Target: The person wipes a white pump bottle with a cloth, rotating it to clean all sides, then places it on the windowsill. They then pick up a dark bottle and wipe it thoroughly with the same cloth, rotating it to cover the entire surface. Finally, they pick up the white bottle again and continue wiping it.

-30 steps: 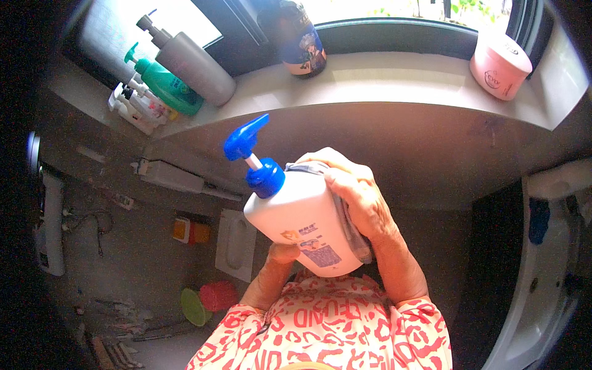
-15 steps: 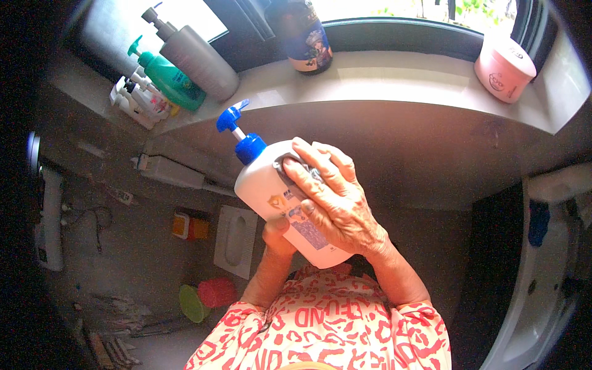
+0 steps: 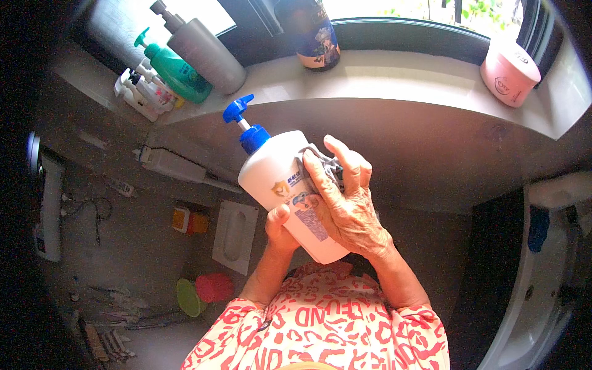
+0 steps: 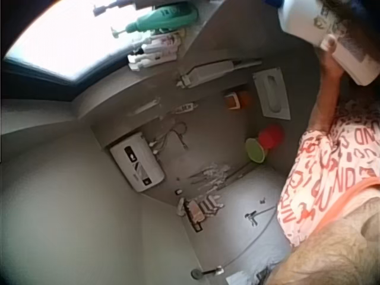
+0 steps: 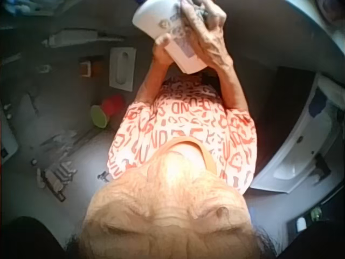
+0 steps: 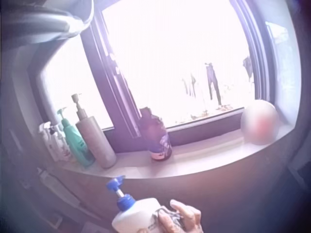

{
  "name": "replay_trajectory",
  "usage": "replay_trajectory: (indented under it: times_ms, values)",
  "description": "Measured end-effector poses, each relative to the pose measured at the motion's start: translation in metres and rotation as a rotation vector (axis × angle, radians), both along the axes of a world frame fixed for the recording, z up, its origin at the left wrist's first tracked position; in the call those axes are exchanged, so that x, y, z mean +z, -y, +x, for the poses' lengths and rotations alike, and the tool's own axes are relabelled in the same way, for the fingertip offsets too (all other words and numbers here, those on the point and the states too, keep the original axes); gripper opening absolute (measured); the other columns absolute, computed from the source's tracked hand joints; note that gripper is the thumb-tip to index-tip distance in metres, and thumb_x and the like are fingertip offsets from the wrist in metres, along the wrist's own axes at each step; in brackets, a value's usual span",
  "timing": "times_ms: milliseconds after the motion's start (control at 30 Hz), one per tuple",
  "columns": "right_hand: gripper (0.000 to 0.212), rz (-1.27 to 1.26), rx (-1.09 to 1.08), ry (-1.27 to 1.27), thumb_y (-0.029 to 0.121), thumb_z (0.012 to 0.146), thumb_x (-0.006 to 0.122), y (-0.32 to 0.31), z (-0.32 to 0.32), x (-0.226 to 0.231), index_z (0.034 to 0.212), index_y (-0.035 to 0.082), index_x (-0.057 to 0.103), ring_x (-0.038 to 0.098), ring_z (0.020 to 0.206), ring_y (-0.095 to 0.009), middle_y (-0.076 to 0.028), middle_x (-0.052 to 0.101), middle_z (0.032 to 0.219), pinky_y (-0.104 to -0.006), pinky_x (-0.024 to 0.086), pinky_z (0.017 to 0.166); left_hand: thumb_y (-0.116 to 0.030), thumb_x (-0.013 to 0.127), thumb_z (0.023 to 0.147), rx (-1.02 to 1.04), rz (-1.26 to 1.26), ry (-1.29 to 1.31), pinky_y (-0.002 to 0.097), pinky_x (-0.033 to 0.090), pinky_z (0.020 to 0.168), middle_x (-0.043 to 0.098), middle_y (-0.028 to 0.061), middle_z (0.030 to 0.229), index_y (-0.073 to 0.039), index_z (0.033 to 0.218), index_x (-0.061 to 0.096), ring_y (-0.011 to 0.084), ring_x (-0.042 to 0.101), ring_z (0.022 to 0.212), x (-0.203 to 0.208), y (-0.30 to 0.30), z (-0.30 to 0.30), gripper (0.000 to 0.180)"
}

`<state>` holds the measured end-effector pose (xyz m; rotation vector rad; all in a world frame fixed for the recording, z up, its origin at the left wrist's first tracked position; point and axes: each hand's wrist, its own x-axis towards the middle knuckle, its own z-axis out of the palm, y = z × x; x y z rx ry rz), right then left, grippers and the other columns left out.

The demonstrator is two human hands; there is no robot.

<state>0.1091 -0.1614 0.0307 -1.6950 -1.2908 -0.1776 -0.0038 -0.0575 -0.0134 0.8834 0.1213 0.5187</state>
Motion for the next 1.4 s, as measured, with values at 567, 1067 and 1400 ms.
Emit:
replay_trajectory:
  times_ms: [567,1067,1400]
  values:
    - [0.050,0.112,-0.038,0.026,0.004,0.076,0.056,-0.012,-0.006,0.022,0.125,0.007,0.051,0.036,0.108,-0.033,-0.014,0.038,0.123,-0.0409,0.034,0.093,-0.057,0.068,0.071,0.107,0.072,-0.035,0.0350,0.044,0.092,0.046,0.0122,0.123,0.003,0.132,0.028,0.0206,0.049,0.111,0.003,0.019,0.003,0.095]
    - [0.054,0.122,-0.053,0.330,0.032,0.068,0.071,-0.023,-0.032,0.006,0.118,0.017,0.059,0.037,0.113,-0.026,0.000,0.042,0.129,-0.0389,0.035,0.088,-0.066,0.063,0.069,0.141,0.077,0.034,0.0369,0.045,0.092,0.043,0.0116,0.125,0.000,0.134,0.025,0.0225,0.047,0.115,-0.015,0.007,0.003,0.100]
    - [0.058,-0.083,-0.018,0.067,0.016,0.078,0.058,0.000,-0.020,-0.008,0.130,-0.001,0.040,0.038,0.113,-0.035,-0.019,0.042,0.128,-0.0441,0.029,0.098,-0.035,0.060,0.073,0.270,0.054,-0.017,0.0407,0.037,0.099,0.043,0.0173,0.125,0.001,0.133,0.026,0.0283,0.045,0.116,-0.003,0.002,0.002,0.078]
